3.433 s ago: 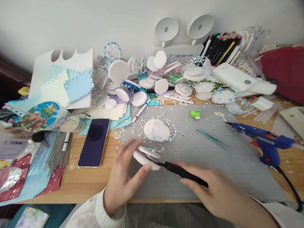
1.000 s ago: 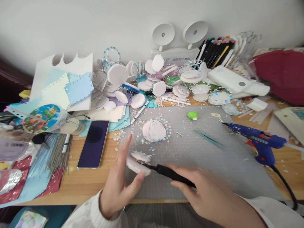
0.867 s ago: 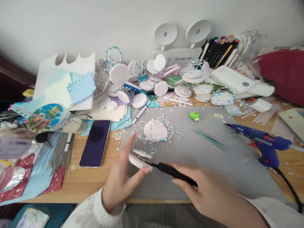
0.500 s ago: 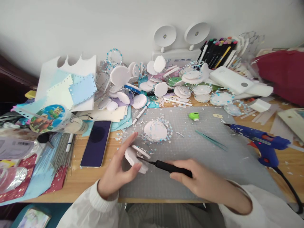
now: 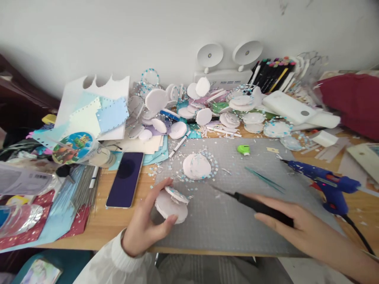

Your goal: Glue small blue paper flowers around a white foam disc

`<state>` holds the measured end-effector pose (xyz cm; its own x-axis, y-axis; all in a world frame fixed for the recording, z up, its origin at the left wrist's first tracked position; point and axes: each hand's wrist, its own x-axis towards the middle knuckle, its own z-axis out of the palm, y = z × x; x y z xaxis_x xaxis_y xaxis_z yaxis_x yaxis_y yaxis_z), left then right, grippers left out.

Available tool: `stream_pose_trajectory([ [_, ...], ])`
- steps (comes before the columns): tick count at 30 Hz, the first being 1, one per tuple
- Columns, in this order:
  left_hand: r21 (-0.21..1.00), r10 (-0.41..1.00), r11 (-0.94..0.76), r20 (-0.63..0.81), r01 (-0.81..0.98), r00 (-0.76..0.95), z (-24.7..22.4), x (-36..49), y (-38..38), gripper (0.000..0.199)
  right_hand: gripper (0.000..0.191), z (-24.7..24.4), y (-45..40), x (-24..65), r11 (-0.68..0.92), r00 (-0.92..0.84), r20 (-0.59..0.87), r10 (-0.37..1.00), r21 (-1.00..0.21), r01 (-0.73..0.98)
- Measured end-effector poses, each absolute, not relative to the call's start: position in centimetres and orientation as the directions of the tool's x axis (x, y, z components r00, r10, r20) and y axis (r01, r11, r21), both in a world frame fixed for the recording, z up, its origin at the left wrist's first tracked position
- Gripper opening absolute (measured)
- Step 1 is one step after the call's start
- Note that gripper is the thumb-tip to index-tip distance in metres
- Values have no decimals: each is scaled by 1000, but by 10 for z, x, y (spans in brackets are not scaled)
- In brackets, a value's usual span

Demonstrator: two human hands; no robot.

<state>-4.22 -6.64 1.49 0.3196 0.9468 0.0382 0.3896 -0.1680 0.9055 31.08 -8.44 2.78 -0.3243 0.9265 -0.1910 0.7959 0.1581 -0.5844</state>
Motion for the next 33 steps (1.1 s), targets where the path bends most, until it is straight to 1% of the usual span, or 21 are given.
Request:
stream_pose_trajectory([
  [1,911,951,-160,39,380,306,17,-41,-68,65,44,21,-88,317,187,-262,-80,962,-510,840],
  [3,924,957,-152,49,350,287,24,-37,-71,66,47,7,-91,325,208,-187,94,978,-339,917],
  [5,930,958,-161,67,330,277,33,-32,-75,67,47,-1,-89,326,216,-179,189,966,-199,956],
  [6,928,958,-173,80,329,277,37,-29,-77,68,46,-2,-88,323,224,-186,222,957,-156,962],
  [7,924,955,-184,88,335,282,41,-26,-78,69,45,-1,-88,318,234,-193,258,947,-140,962],
  [9,910,946,-221,113,350,304,47,-19,-82,72,41,9,-90,302,284,-207,348,914,-189,940],
  [11,895,932,-266,143,359,335,52,-11,-85,76,36,24,-96,280,403,-248,433,867,-314,859],
  [13,883,913,-300,156,360,378,55,-2,-88,82,35,38,-102,256,522,-323,459,827,-414,746],
  [15,877,887,-322,147,357,437,57,6,-90,87,34,47,-105,238,592,-382,473,794,-462,660],
  [18,873,863,-338,139,352,486,58,9,-92,90,26,49,-102,227,613,-384,482,788,-550,567],
  [22,909,865,-272,87,316,494,56,1,-95,91,11,48,-98,238,518,-300,422,855,-707,481],
  [25,929,859,-242,70,281,508,53,-2,-95,92,7,52,-99,246,465,-266,381,885,-737,490],
  [27,935,856,-242,82,257,510,52,-1,-95,89,8,56,-98,248,468,-267,385,884,-725,505],
  [30,948,845,-230,82,220,529,54,0,-93,80,10,59,-96,253,472,-251,404,880,-684,556],
  [32,943,836,-250,94,222,541,56,-6,-90,75,9,59,-96,262,404,-156,402,902,-662,631],
  [33,932,839,-277,115,235,532,56,-11,-88,72,7,58,-97,269,327,-61,394,917,-657,679],
])
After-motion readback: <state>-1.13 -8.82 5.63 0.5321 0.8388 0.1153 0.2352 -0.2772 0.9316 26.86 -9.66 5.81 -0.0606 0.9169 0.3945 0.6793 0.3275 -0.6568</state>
